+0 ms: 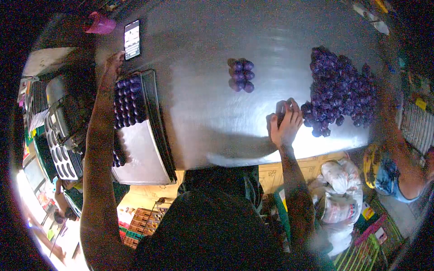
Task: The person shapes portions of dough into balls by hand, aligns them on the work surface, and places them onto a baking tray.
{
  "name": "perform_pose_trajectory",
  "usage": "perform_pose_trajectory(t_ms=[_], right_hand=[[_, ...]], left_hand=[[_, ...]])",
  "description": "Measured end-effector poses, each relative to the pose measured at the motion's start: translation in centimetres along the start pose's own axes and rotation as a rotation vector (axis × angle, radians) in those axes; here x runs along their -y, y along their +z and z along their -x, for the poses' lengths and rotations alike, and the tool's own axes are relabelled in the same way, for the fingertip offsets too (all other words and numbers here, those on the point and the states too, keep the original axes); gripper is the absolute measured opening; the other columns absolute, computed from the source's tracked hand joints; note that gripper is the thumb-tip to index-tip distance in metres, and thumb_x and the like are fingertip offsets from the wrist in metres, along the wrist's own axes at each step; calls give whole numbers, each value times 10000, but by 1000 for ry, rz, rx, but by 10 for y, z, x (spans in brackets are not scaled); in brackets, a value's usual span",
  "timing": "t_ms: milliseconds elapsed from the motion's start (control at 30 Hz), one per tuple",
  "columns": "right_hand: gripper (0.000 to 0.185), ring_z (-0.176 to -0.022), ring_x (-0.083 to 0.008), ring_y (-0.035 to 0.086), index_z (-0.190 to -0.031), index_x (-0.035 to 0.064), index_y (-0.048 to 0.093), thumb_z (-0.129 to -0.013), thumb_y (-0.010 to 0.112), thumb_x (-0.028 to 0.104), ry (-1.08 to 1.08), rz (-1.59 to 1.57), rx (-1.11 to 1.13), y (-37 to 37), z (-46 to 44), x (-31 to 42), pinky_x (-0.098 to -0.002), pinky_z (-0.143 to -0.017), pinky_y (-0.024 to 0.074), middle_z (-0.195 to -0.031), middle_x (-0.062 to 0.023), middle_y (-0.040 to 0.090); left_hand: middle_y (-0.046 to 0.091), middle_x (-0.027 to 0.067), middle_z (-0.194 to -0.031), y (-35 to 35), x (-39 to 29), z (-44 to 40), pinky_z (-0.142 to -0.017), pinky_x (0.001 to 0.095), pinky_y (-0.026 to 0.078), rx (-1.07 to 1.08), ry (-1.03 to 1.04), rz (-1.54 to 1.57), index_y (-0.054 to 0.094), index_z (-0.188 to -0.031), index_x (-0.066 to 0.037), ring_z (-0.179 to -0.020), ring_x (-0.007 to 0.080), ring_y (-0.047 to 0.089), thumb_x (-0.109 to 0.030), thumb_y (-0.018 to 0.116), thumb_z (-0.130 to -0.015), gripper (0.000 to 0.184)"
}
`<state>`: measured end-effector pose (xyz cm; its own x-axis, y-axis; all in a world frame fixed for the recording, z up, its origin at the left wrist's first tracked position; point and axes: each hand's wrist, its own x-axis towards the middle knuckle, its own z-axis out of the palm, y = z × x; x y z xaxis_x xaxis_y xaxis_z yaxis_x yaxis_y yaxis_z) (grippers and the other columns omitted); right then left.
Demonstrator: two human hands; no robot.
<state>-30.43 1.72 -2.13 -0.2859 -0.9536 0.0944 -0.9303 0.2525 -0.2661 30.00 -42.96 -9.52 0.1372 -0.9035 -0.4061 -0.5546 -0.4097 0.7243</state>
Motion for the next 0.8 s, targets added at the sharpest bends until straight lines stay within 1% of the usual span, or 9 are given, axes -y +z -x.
perform_pose_trajectory(t_ms=[33,100,233,333,367,433,500,567,800], right_hand=[[572,-1436,-425,355,-1429,16,475,-935,613,268,-1,4,0,0,0,0,-580,-1169,271,-1549,-199,401],[573,-1434,-426,357,-1430,16,474,-932,616,262,-2,0,-5,0,0,0,-581,-1168,273,-1548,-199,403],[575,-1428,-428,366,-1429,14,476,-925,623,249,-2,-9,-9,0,0,1,-583,-1163,279,-1545,-201,407],[573,-1422,-428,374,-1423,9,482,-921,627,245,-1,1,-10,-1,-1,2,-581,-1157,287,-1541,-202,411],[574,-1421,-427,375,-1423,5,485,-922,627,247,-8,-3,-14,-1,-1,2,-579,-1156,288,-1542,-202,411],[577,-1421,-425,376,-1422,-2,489,-922,626,250,-20,-12,-22,-2,-2,3,-574,-1154,291,-1543,-201,410],[578,-1423,-422,374,-1423,-3,490,-924,625,254,-15,-13,-18,-2,-1,3,-571,-1155,289,-1546,-198,409],[579,-1427,-416,370,-1426,-6,493,-928,622,261,-6,-16,-12,-1,-1,1,-565,-1158,284,-1552,-191,405],[584,-1439,-402,357,-1435,6,492,-933,621,275,23,-2,-1,0,0,1,-555,-1166,274,-1560,-173,400]], left_hand=[[656,32,-1031,-5,-1,7,-665,333,450,57,70,74,733,-1150,-121,-866,148,564,-496,748,-820,500],[629,12,-968,-5,-9,15,-655,340,430,113,139,151,750,-1066,-142,-841,136,540,-427,808,-802,393],[643,24,-928,7,-20,22,-653,307,428,-15,17,26,751,-1044,-154,-822,156,561,-409,806,-808,351],[646,55,-938,14,-20,18,-670,292,472,-131,-65,96,728,-1107,-107,-770,174,563,-310,758,-881,305],[646,55,-938,14,-19,18,-670,292,472,-132,-64,96,728,-1107,-107,-770,174,563,-310,758,-881,305],[650,-3,-984,9,-6,12,-650,272,441,-113,15,40,732,-1089,-119,-779,125,530,-556,698,-864,493],[651,-32,-1006,3,6,-2,-640,262,426,-103,55,11,735,-1081,-125,-784,101,514,-679,668,-855,602],[648,-25,-964,1,13,-41,-648,273,438,-123,-44,-168,733,-1075,-125,-762,106,523,-659,692,-850,580],[671,15,-1017,16,-17,-30,-691,284,461,-135,33,-245,728,-1080,-85,-805,117,562,-597,743,-833,569]])
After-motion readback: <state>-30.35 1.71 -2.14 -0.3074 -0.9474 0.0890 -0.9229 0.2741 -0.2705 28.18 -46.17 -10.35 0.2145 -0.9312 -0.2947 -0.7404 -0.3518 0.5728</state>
